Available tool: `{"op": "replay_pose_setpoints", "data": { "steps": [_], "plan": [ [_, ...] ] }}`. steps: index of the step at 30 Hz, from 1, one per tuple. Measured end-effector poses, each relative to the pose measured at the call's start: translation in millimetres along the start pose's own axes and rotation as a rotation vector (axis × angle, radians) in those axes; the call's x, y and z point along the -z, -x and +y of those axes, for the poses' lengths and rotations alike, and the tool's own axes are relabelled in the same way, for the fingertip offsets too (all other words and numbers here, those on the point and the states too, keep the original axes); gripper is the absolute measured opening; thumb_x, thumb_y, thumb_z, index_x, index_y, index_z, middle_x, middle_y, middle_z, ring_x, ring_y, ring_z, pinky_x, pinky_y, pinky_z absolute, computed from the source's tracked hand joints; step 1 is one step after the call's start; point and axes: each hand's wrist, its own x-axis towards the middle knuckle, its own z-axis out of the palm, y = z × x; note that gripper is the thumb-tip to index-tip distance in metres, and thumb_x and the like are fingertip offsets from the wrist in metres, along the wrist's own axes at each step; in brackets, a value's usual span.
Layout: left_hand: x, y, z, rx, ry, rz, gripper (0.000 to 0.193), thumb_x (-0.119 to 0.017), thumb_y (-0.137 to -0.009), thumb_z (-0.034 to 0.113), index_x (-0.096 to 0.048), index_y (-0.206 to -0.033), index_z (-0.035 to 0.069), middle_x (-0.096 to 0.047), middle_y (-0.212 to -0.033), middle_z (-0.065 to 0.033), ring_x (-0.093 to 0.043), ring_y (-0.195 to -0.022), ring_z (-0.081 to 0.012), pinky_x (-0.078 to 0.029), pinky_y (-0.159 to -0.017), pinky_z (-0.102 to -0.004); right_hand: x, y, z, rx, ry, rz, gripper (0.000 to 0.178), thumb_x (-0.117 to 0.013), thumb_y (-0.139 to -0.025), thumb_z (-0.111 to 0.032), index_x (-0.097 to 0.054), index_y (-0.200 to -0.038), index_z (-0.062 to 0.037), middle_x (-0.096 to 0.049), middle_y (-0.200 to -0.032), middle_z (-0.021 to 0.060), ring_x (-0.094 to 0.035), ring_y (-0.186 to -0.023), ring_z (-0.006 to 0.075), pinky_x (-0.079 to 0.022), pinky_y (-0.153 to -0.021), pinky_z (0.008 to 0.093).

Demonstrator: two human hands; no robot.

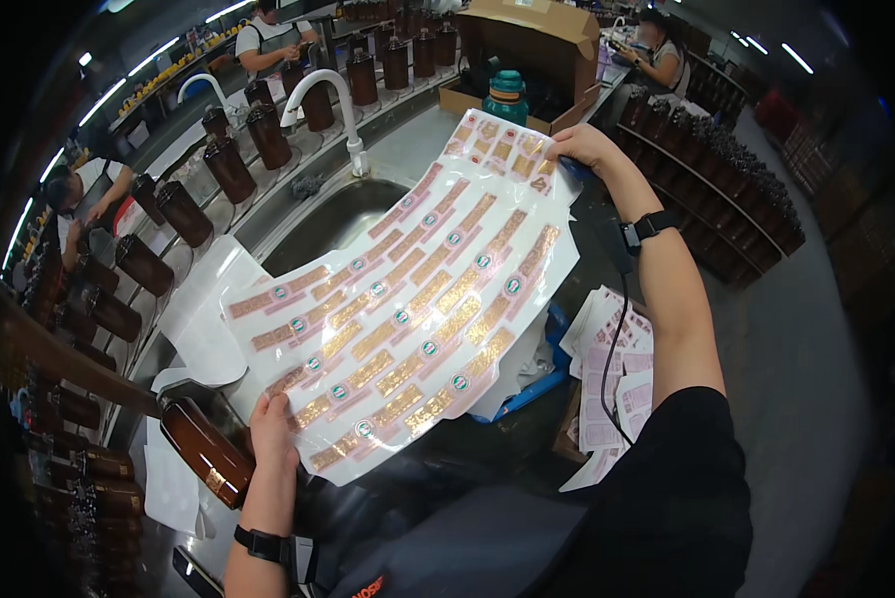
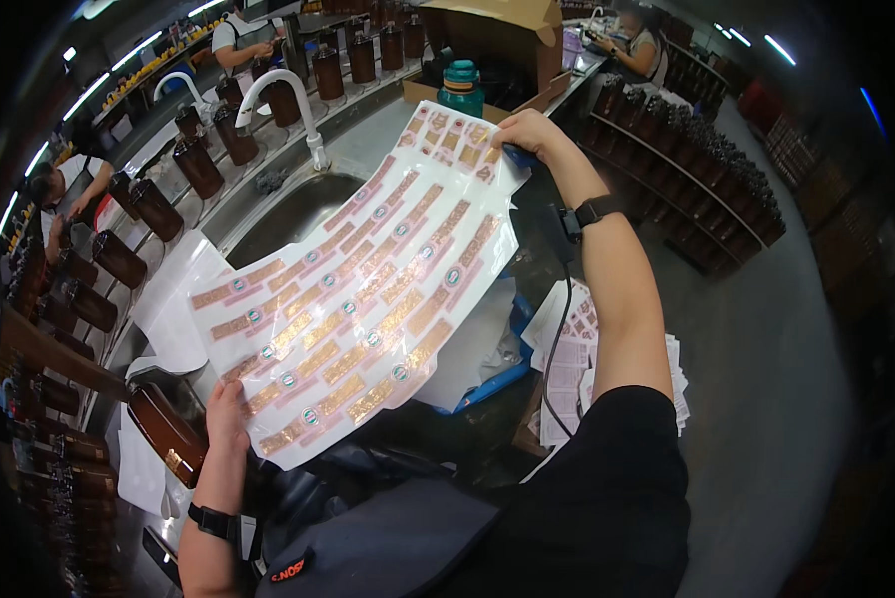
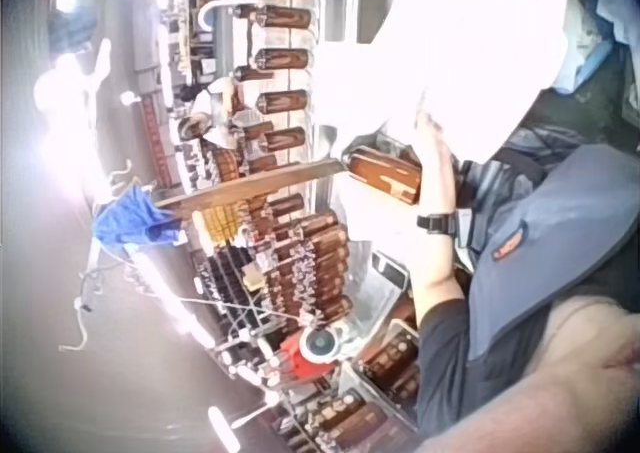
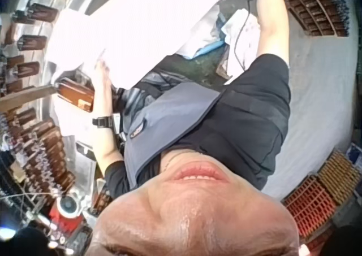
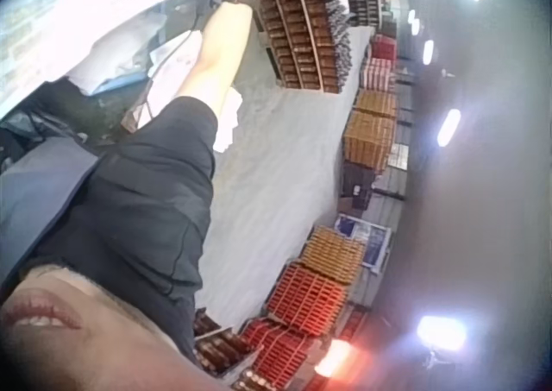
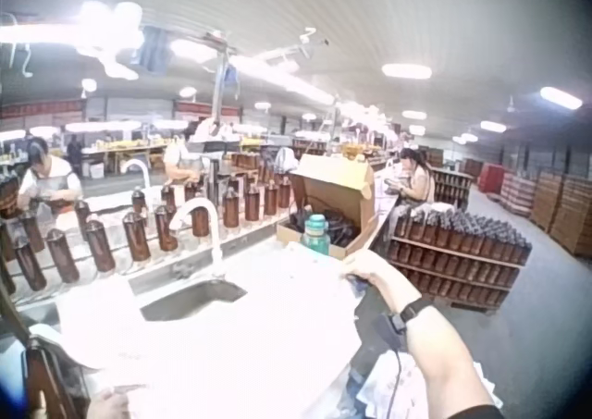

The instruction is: Cleaning and applying adhesive labels to glass liquor bottles on a production line.

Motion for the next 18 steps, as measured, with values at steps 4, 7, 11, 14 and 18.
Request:
{"op": "replay_pose_setpoints", "data": {
  "steps": [4, 7, 11, 14, 18],
  "plan": [
    [12, -5, -3, -0.014, -0.024, -0.010, 0.024, -0.052, -0.091, 0.009, -0.061, -0.112, 0.003, -0.065, -0.094, -0.0053, -0.062, -0.076, -0.0145, -0.049, -0.063, -0.0265, 19, 7, -19, 0.048, 0.003, 0.085, 0.026, -0.074, -0.061, -0.012, -0.075, -0.084, 0.0010, -0.067, -0.073, 0.0061, -0.060, -0.062, 0.0141, -0.048, -0.059, 0.0278],
    [20, -11, -8, -0.033, 0.010, -0.082, 0.025, -0.052, -0.090, 0.009, -0.061, -0.112, 0.003, -0.064, -0.092, -0.0042, -0.061, -0.074, -0.0129, -0.047, -0.060, -0.0251, 34, 13, -25, 0.042, 0.043, 0.155, 0.028, -0.074, -0.062, -0.013, -0.075, -0.086, 0.0007, -0.067, -0.073, 0.0059, -0.060, -0.062, 0.0142, -0.048, -0.060, 0.0281],
    [26, -19, -16, -0.052, 0.048, -0.009, 0.023, -0.051, -0.091, 0.008, -0.062, -0.110, 0.003, -0.064, -0.092, -0.0036, -0.060, -0.073, -0.0114, -0.046, -0.058, -0.0240, 64, 18, -26, 0.086, 0.142, 0.180, 0.028, -0.073, -0.066, -0.018, -0.076, -0.088, -0.0013, -0.066, -0.072, 0.0018, -0.057, -0.063, 0.0102, -0.045, -0.061, 0.0258],
    [32, -25, -19, -0.045, 0.058, -0.058, 0.021, -0.050, -0.091, 0.007, -0.062, -0.108, 0.003, -0.064, -0.093, -0.0039, -0.061, -0.073, -0.0119, -0.047, -0.059, -0.0236, 90, 18, -37, 0.075, 0.388, 0.270, 0.024, -0.073, -0.070, -0.023, -0.076, -0.084, -0.0039, -0.061, -0.068, -0.0034, -0.051, -0.061, 0.0074, -0.042, -0.058, 0.0254],
    [38, -26, -14, 0.005, -0.161, -0.068, 0.026, -0.050, -0.092, 0.007, -0.060, -0.115, 0.002, -0.064, -0.095, -0.0057, -0.061, -0.074, -0.0143, -0.049, -0.061, -0.0240, 113, 21, -67, 0.188, 0.425, 0.283, 0.022, -0.074, -0.072, -0.024, -0.075, -0.082, -0.0044, -0.061, -0.068, -0.0040, -0.051, -0.061, 0.0065, -0.042, -0.057, 0.0242]
  ]
}}
